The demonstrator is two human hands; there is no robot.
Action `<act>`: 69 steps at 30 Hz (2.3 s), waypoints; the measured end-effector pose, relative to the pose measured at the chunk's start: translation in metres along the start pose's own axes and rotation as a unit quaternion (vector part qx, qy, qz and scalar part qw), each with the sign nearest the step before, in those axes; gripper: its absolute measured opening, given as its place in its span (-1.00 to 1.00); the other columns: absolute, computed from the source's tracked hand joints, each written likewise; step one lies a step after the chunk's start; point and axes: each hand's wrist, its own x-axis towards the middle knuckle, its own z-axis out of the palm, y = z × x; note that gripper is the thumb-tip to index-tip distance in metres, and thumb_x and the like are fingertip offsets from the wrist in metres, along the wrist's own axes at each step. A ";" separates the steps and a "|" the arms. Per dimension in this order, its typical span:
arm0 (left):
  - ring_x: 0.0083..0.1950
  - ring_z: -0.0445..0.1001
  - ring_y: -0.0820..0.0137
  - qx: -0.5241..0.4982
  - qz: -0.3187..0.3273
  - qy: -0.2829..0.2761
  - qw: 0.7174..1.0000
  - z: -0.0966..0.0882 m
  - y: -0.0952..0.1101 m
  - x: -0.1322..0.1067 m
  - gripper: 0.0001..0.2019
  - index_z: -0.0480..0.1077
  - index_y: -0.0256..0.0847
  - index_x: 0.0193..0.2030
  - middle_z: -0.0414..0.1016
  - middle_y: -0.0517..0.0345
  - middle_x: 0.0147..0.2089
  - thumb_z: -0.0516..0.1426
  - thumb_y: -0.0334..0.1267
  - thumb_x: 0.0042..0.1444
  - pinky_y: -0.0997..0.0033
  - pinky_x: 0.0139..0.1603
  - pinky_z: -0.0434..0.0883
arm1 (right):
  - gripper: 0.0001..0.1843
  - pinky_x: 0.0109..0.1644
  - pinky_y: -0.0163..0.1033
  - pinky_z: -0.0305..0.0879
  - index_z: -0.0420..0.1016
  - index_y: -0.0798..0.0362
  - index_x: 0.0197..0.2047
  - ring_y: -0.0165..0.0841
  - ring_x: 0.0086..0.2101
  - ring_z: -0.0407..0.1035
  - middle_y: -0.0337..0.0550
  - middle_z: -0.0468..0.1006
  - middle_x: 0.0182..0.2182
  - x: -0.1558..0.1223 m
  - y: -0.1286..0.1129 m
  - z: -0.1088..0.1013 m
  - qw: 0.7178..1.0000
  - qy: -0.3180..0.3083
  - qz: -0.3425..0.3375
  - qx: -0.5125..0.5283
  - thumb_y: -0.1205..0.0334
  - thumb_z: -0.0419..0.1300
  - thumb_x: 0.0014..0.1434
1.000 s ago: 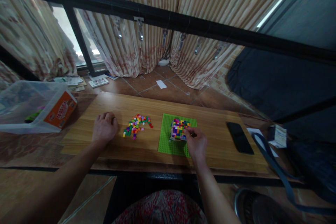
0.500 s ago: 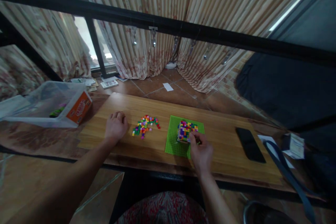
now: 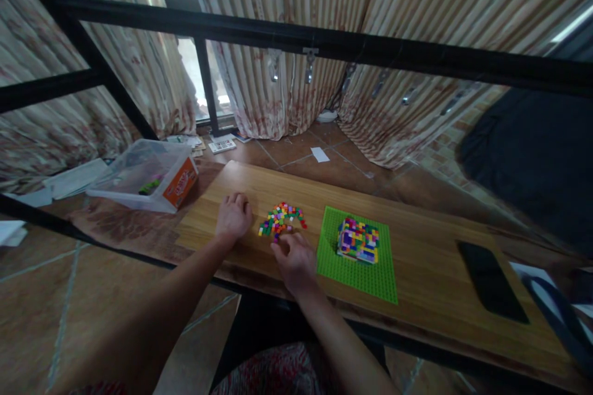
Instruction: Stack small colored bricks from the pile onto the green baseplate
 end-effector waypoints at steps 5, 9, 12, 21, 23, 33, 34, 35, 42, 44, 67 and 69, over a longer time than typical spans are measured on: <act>0.02 0.42 0.10 -0.009 -0.007 0.004 1.000 0.000 0.000 0.000 -0.82 0.40 -0.20 -0.19 0.51 -0.10 -0.10 -0.01 -0.30 0.20 0.08 0.13 0.32 | -0.90 -0.06 -0.15 0.21 0.53 0.01 -0.31 -0.20 -0.18 0.38 -0.07 0.55 -0.26 0.008 -0.008 0.015 0.997 0.031 0.000 -0.076 0.19 0.29 0.21; 0.03 0.41 0.10 -0.018 0.000 0.007 1.000 0.000 -0.001 0.000 -0.82 0.40 -0.19 -0.20 0.51 -0.11 -0.08 -0.02 -0.30 0.20 0.05 0.14 0.32 | -0.92 -0.08 -0.17 0.21 0.51 0.00 -0.33 -0.24 -0.21 0.37 -0.12 0.55 -0.28 0.004 -0.001 0.014 0.997 0.031 -0.013 -0.076 0.28 0.25 0.23; 0.02 0.40 0.09 -0.014 -0.001 0.004 1.000 0.000 -0.002 0.001 -0.81 0.40 -0.19 -0.20 0.51 -0.11 -0.09 -0.02 -0.28 0.20 0.06 0.14 0.32 | -0.89 -0.11 -0.22 0.22 0.49 -0.01 -0.33 -0.29 -0.25 0.38 -0.18 0.53 -0.33 -0.005 0.011 0.006 0.998 0.017 -0.018 -0.051 0.33 0.21 0.25; 0.02 0.41 0.08 -0.012 0.003 0.005 1.000 0.001 -0.004 0.003 -0.80 0.39 -0.19 -0.19 0.51 -0.11 -0.09 -0.04 -0.26 0.20 0.05 0.14 0.32 | -0.80 -0.13 -0.24 0.27 0.53 0.00 -0.26 -0.28 -0.23 0.40 -0.15 0.53 -0.31 -0.029 0.018 -0.024 0.998 -0.004 -0.020 -0.056 0.44 0.12 0.26; 0.00 0.42 0.07 -0.006 0.006 0.003 1.000 0.001 -0.005 0.003 -0.78 0.40 -0.20 -0.19 0.52 -0.12 -0.09 -0.04 -0.26 0.19 0.04 0.13 0.32 | -0.77 -0.12 -0.23 0.30 0.56 0.00 -0.16 -0.27 -0.20 0.41 -0.12 0.55 -0.27 -0.032 0.016 -0.031 0.999 0.011 -0.016 -0.033 0.42 0.09 0.29; -0.01 0.44 0.08 -0.005 0.010 0.006 1.000 0.000 -0.007 0.006 -0.74 0.42 -0.19 -0.18 0.53 -0.12 -0.08 -0.05 -0.21 0.18 0.04 0.13 0.32 | -0.73 -0.09 -0.16 0.41 0.60 -0.01 -0.15 -0.26 -0.20 0.49 -0.07 0.62 -0.23 -0.041 0.064 -0.105 0.982 0.172 0.068 0.049 0.16 0.06 0.35; -0.01 0.44 0.07 -0.008 0.010 0.005 1.000 0.000 -0.007 0.007 -0.74 0.42 -0.19 -0.18 0.53 -0.13 -0.07 -0.06 -0.21 0.18 0.03 0.13 0.31 | -0.73 -0.10 -0.15 0.41 0.60 0.00 -0.16 -0.26 -0.21 0.49 -0.06 0.63 -0.23 -0.039 0.071 -0.112 0.977 0.191 0.080 0.044 0.13 0.08 0.34; 0.01 0.44 0.06 -0.012 0.011 0.004 1.000 0.000 -0.007 0.007 -0.73 0.42 -0.20 -0.18 0.53 -0.14 -0.07 -0.07 -0.21 0.18 0.03 0.14 0.31 | -0.72 -0.10 -0.14 0.41 0.60 0.02 -0.17 -0.25 -0.22 0.49 -0.04 0.63 -0.24 -0.037 0.078 -0.118 0.973 0.207 0.091 0.038 0.11 0.09 0.33; 0.05 0.44 0.03 -0.006 0.013 0.004 1.000 0.000 -0.008 0.007 -0.70 0.42 -0.21 -0.16 0.53 -0.17 -0.04 -0.09 -0.18 0.21 0.00 0.17 0.31 | -0.71 -0.03 -0.07 0.39 0.63 0.03 -0.20 -0.22 -0.18 0.48 -0.03 0.64 -0.24 -0.019 0.101 -0.126 0.967 0.236 0.093 0.014 0.10 0.11 0.30; 0.05 0.44 0.03 -0.005 0.019 0.006 1.000 0.000 -0.008 0.007 -0.70 0.42 -0.21 -0.17 0.53 -0.17 -0.04 -0.10 -0.19 0.22 0.00 0.18 0.31 | -0.71 -0.02 -0.07 0.38 0.65 0.01 -0.20 -0.23 -0.17 0.47 -0.03 0.63 -0.23 -0.017 0.101 -0.123 0.967 0.237 0.089 0.010 0.12 0.10 0.30; 0.02 0.44 0.06 -0.012 0.006 0.003 1.000 -0.001 -0.007 0.007 -0.76 0.40 -0.16 -0.22 0.52 -0.12 -0.10 -0.07 -0.21 0.18 0.03 0.14 0.31 | -0.64 -0.15 -0.13 0.33 0.62 0.08 -0.18 -0.23 -0.30 0.46 -0.02 0.65 -0.30 -0.011 0.099 -0.127 0.946 0.261 0.189 0.039 -0.02 0.15 0.22; 0.01 0.44 0.06 -0.015 0.006 0.006 1.000 0.000 -0.007 0.007 -0.76 0.41 -0.16 -0.22 0.52 -0.11 -0.09 -0.06 -0.21 0.17 0.03 0.14 0.32 | -0.62 -0.17 -0.15 0.31 0.61 0.09 -0.20 -0.24 -0.31 0.45 -0.03 0.63 -0.31 -0.008 0.100 -0.124 0.940 0.268 0.204 0.051 -0.06 0.17 0.19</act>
